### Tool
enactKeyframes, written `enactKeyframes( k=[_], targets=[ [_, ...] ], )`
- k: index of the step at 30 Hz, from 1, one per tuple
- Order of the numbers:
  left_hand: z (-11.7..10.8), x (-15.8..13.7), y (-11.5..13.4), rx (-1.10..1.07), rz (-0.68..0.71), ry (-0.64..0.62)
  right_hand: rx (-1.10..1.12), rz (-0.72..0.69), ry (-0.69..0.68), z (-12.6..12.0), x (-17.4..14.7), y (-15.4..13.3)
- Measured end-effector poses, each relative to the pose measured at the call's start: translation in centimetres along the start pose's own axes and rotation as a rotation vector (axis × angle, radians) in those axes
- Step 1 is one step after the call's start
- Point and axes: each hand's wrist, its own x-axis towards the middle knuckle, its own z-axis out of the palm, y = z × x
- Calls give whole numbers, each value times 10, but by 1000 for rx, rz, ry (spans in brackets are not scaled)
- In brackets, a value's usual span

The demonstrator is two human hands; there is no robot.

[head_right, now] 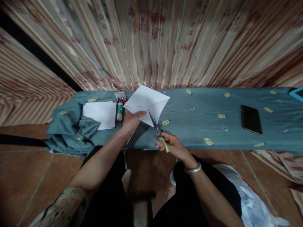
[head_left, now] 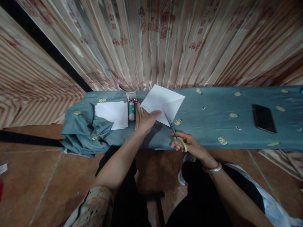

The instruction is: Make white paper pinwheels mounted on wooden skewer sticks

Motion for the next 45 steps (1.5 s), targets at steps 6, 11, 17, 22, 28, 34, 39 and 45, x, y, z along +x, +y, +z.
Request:
enactKeyframes(
  k=[6, 11, 17, 22, 28, 34, 39, 45],
  targets=[
    [-13, 9, 2, 62, 48, 12, -94, 18, -10, -37, -20, -2],
    [-9, -1, 2, 151, -32, -94, 97, -203, 431, -59, -12, -2],
    [1, -19, -8, 203, -157, -347, 203, -340, 612, -80, 4, -15],
    [2, -30, -10, 277, -262, -478, 121, -262, 521, -70, 12, -16],
    [6, -31, -5, 117, -358, -454, 184, -176, 435, -54, 21, -10],
    [13, -29, 9, -285, -460, -448, 429, -269, 605, -52, 38, -4],
    [24, -42, 10, -249, -381, -401, 535, -333, 603, -30, 51, -12],
    [27, -44, -3, -140, -257, -144, 481, -328, 545, -5, 53, -22]
  ],
)
